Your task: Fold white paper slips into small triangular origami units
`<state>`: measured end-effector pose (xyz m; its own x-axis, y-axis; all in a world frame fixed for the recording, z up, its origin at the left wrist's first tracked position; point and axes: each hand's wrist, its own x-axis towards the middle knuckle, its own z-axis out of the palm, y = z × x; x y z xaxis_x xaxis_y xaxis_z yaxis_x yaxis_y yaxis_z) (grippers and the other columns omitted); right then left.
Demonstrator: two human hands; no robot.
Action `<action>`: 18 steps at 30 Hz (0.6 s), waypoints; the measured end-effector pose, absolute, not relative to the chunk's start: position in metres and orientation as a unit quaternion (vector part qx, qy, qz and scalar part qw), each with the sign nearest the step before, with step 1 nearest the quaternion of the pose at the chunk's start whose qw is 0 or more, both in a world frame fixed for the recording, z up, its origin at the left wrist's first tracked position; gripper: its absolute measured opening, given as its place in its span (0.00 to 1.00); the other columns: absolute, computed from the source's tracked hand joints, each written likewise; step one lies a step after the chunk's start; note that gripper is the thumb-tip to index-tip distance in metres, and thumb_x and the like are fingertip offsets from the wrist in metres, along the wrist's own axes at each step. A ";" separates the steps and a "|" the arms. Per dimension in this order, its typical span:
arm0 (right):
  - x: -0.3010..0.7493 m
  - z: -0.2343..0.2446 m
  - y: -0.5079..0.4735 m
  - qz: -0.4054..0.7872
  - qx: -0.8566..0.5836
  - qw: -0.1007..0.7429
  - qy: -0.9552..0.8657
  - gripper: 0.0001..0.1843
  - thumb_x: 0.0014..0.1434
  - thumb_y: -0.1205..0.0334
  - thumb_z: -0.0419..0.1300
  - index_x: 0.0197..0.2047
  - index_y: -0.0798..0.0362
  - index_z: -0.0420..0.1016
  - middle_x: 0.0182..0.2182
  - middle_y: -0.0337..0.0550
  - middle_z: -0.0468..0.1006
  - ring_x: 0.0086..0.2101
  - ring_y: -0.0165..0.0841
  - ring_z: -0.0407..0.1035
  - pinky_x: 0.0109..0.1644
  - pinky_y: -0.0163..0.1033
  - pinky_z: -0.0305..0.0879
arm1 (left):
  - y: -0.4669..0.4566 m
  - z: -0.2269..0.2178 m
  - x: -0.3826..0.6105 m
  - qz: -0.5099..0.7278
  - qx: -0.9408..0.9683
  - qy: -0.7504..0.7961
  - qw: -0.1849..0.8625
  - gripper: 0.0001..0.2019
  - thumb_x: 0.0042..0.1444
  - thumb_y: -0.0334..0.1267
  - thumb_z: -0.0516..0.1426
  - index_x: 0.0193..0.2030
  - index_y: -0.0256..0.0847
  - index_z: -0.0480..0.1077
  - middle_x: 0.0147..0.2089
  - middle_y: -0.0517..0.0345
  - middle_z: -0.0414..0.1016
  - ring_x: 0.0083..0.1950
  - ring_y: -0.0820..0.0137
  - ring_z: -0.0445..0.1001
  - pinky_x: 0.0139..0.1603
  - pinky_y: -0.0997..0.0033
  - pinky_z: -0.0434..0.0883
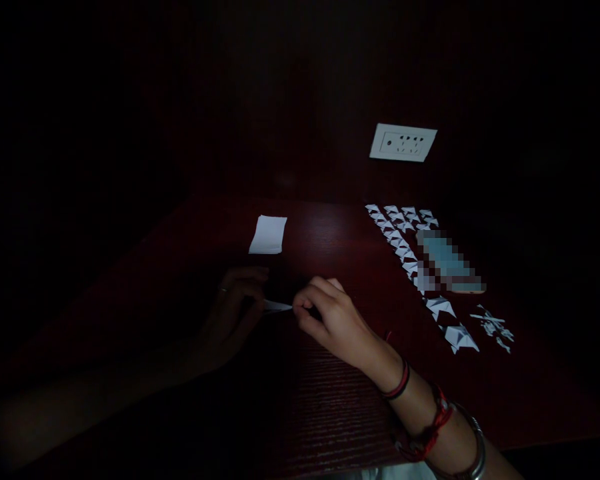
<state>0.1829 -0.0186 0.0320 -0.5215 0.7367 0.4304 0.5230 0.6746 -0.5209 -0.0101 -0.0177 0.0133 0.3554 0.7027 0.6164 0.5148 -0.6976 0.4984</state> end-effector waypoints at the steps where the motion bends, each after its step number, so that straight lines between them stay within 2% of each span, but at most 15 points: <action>1: 0.184 0.032 -0.018 0.170 -0.373 0.320 -0.854 0.04 0.56 0.68 0.50 0.30 0.54 0.64 0.28 0.40 0.65 0.31 0.29 0.60 0.37 0.36 0.56 | -0.016 0.013 -0.009 0.424 0.815 0.378 0.116 0.05 0.57 0.27 0.45 0.35 0.40 0.57 0.46 0.55 0.56 0.50 0.68 0.59 0.49 0.65 0.59; 4: 0.186 0.032 -0.017 0.188 -0.388 0.324 -0.842 0.06 0.58 0.67 0.48 0.32 0.54 0.65 0.28 0.40 0.65 0.31 0.29 0.60 0.36 0.36 0.57 | -0.012 0.012 -0.008 0.413 0.813 0.384 0.143 0.04 0.57 0.28 0.45 0.34 0.39 0.58 0.45 0.55 0.57 0.48 0.70 0.60 0.47 0.66 0.60; 8: 0.182 0.031 -0.018 0.206 -0.388 0.325 -0.837 0.06 0.56 0.64 0.52 0.37 0.53 0.66 0.29 0.40 0.65 0.31 0.29 0.61 0.36 0.35 0.58 | -0.008 0.010 -0.007 0.404 0.815 0.374 0.180 0.04 0.58 0.30 0.45 0.33 0.39 0.58 0.43 0.56 0.58 0.46 0.71 0.60 0.46 0.69 0.60; 10: 0.179 0.030 -0.018 0.209 -0.390 0.319 -0.838 0.04 0.55 0.65 0.53 0.34 0.54 0.67 0.27 0.39 0.65 0.30 0.29 0.61 0.35 0.34 0.58 | -0.008 0.010 -0.007 0.397 0.818 0.368 0.194 0.05 0.59 0.31 0.45 0.34 0.39 0.59 0.43 0.57 0.59 0.46 0.72 0.61 0.46 0.69 0.60; 13: 0.178 0.028 -0.016 0.222 -0.413 0.334 -0.817 0.08 0.56 0.65 0.50 0.27 0.54 0.64 0.24 0.38 0.64 0.27 0.27 0.60 0.32 0.33 0.57 | -0.008 0.010 -0.007 0.382 0.824 0.364 0.208 0.05 0.59 0.32 0.45 0.37 0.40 0.60 0.44 0.57 0.59 0.46 0.71 0.61 0.47 0.69 0.61; 16: 0.181 0.024 -0.012 0.251 -0.457 0.340 -0.783 0.10 0.56 0.62 0.50 0.25 0.55 0.64 0.23 0.38 0.65 0.26 0.27 0.61 0.30 0.33 0.57 | -0.006 0.007 -0.007 0.365 0.827 0.373 0.208 0.06 0.55 0.35 0.52 0.40 0.41 0.62 0.46 0.57 0.58 0.48 0.69 0.60 0.48 0.67 0.61; 18: 0.184 0.022 -0.009 0.282 -0.484 0.317 -0.766 0.11 0.56 0.61 0.50 0.25 0.55 0.65 0.22 0.37 0.65 0.25 0.26 0.60 0.29 0.32 0.57 | -0.004 0.003 -0.007 0.359 0.825 0.390 0.194 0.06 0.51 0.36 0.55 0.37 0.41 0.64 0.46 0.57 0.58 0.48 0.68 0.60 0.48 0.66 0.62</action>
<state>0.1837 -0.0091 0.0221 -0.3318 0.9192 0.2122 0.5623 0.3733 -0.7379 -0.0072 -0.0038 0.0027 0.4380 0.7830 0.4418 0.5042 -0.6208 0.6004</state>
